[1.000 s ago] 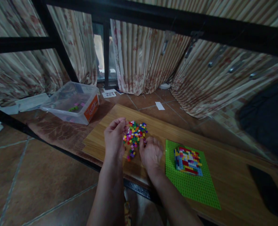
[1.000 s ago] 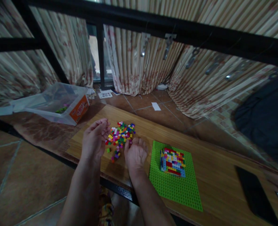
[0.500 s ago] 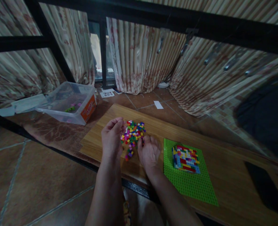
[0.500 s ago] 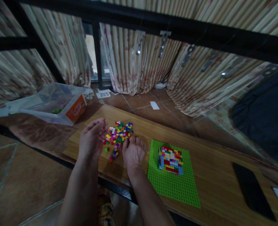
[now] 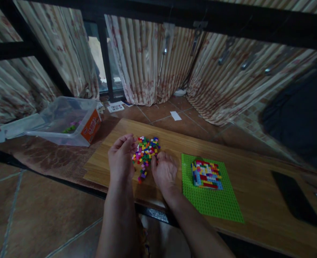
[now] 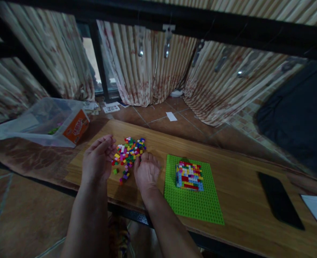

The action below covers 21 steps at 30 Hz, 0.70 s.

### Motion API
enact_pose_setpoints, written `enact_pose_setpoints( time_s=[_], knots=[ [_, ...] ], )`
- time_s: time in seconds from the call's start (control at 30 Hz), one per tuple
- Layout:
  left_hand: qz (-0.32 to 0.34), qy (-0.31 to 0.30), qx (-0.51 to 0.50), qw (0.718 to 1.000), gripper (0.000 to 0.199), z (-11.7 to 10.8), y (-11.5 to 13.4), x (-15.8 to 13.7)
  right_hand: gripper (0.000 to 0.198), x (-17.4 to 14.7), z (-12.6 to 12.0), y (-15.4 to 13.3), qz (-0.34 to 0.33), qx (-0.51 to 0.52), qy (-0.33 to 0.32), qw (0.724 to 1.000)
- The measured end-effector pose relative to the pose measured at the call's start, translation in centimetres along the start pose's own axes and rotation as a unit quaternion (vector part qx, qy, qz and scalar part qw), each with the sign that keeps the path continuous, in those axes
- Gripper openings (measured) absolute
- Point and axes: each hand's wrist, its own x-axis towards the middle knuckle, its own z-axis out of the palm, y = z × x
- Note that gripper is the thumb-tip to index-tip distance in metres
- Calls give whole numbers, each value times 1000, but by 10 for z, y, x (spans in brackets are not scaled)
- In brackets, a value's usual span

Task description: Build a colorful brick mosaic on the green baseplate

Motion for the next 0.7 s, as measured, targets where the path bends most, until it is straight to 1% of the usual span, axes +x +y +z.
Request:
enact_pose_setpoints(
  time_s=[0.17, 0.47, 0.7],
  knots=[
    [0, -1, 8, 1000, 18, 2, -1, -1, 24, 0, -3, -1, -20, 8, -8, 1000],
    [-2, -5, 22, 1000, 17, 4, -2, 0, 26, 4, -7, -3, 8, 31, -52, 998],
    [-8, -10, 29, 1000, 15, 4, -2, 1, 26, 3, -8, -2, 11, 43, -49, 998]
  ],
)
